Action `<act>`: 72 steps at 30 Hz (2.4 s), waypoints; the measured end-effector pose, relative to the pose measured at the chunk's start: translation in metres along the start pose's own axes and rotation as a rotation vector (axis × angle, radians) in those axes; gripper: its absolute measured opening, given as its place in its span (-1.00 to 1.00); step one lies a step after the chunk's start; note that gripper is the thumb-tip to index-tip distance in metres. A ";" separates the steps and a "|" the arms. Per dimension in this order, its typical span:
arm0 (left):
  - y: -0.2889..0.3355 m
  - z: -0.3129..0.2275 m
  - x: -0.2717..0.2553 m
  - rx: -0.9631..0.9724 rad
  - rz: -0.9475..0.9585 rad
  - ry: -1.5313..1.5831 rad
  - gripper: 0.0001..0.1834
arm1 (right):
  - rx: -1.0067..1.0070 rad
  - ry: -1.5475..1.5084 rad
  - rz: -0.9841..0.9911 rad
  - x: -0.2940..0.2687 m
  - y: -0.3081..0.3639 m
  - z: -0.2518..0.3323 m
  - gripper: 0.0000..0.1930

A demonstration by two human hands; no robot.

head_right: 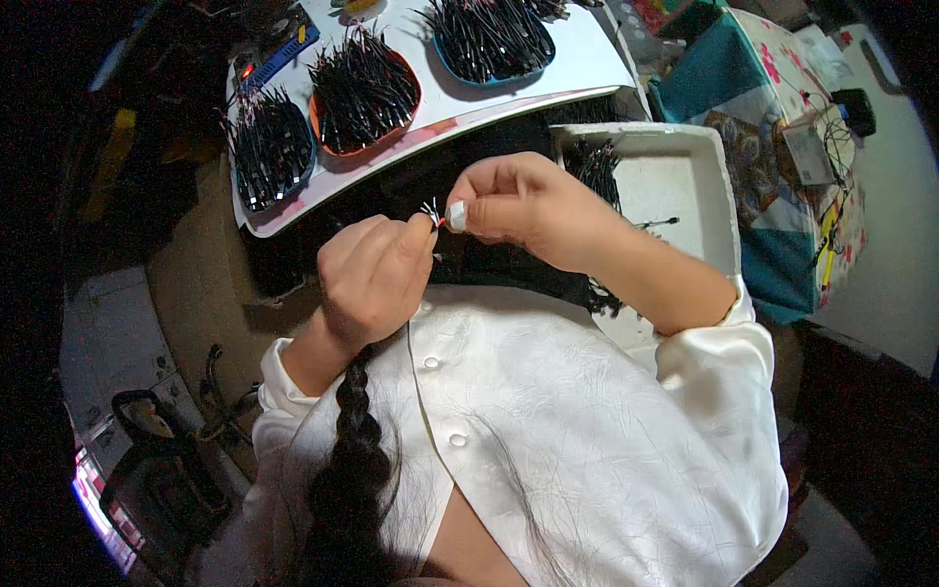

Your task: The person repeatedly picks up black wires, strips the ends, and solders them using a soldering iron and solder wire. Finished wires are placed into trays on the table.

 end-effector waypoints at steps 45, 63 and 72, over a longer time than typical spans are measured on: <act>0.066 0.048 0.049 -1.247 -0.133 1.573 -0.83 | -1.179 0.705 -0.142 0.008 0.041 0.056 -0.65; 0.006 0.023 0.008 -0.276 0.152 0.545 -0.86 | -0.086 0.077 0.040 0.007 0.017 -0.008 -0.85; 0.034 0.045 0.017 -0.721 0.006 0.793 -0.93 | -1.468 0.983 -0.152 0.041 0.077 0.063 -0.72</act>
Point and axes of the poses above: each hand's wrist, its own y-axis away from the middle knuckle, its own x-axis out of the palm, z = x × y, the point moved 10 cm from there along -y, towards the middle knuckle, and after that the axes turned 15 degrees about -z, right-handed, at the moved point
